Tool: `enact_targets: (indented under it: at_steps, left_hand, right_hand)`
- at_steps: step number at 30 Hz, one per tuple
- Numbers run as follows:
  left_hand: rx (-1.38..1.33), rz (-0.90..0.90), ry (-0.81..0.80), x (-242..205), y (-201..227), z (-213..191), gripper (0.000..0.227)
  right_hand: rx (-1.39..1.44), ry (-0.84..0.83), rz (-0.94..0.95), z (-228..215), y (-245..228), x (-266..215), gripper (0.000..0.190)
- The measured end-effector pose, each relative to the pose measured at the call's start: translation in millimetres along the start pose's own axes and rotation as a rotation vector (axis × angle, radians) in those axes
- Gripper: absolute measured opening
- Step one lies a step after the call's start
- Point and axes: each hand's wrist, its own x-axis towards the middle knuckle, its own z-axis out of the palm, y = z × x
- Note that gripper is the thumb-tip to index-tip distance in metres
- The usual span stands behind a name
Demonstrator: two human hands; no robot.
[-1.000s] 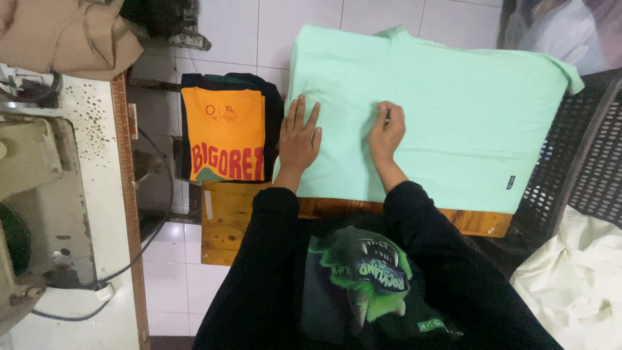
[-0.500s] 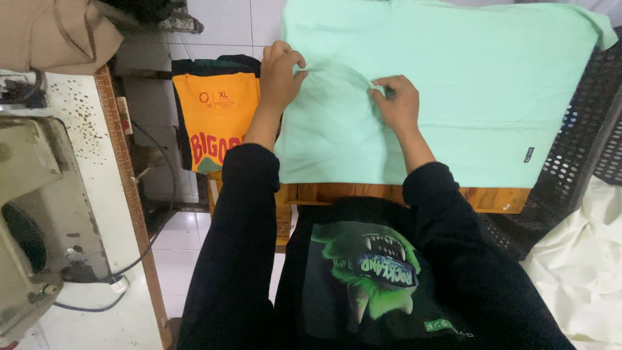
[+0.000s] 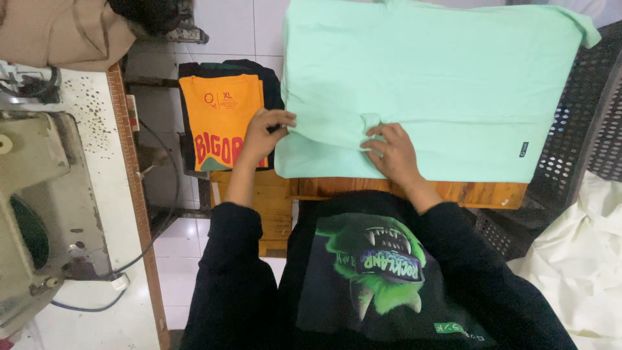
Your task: A person is meticulously folding a light green t-shirt on a wooden table.
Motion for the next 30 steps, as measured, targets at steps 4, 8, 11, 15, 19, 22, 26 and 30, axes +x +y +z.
enact_targets:
  at_steps: [4, 8, 11, 15, 19, 22, 26, 30]
  left_hand:
    - [0.111, -0.125, -0.073, -37.3, -9.5, 10.2, 0.019]
    - [0.228, -0.091, -0.03, -46.1, -10.5, 24.1, 0.015]
    - [0.432, -0.003, 0.125, -41.8, -1.6, 39.5, 0.01]
    - [0.622, 0.348, 0.314, -23.6, 17.4, 73.5, 0.028]
    - [0.895, 0.31, 0.168, -12.2, 1.8, 101.5, 0.048]
    - [0.945, 0.123, 0.102, -18.6, 5.2, 94.3, 0.052]
    - [0.946, 0.047, 0.031, -19.6, 14.7, 91.8, 0.052]
    - [1.016, 0.045, 0.031, -21.3, 14.3, 101.9, 0.054]
  right_hand:
    - [-0.193, -0.116, -0.002, 20.8, -6.4, -24.3, 0.011]
    - [-0.331, -0.111, -0.028, 27.2, -6.7, -30.9, 0.007]
    - [-0.29, -0.03, -0.088, 19.4, -15.9, -27.0, 0.021]
    - [-0.328, 0.212, -0.174, 35.0, -22.2, -9.7, 0.025]
    - [-0.484, -0.12, 0.128, 30.8, -15.9, 6.9, 0.044]
    - [-0.502, -0.454, 0.439, 3.7, 2.0, 2.9, 0.048]
    - [-0.505, -0.461, 0.47, 0.5, -7.7, 5.6, 0.047]
    - [-0.469, -0.341, 0.296, 16.5, -15.2, 2.2, 0.053]
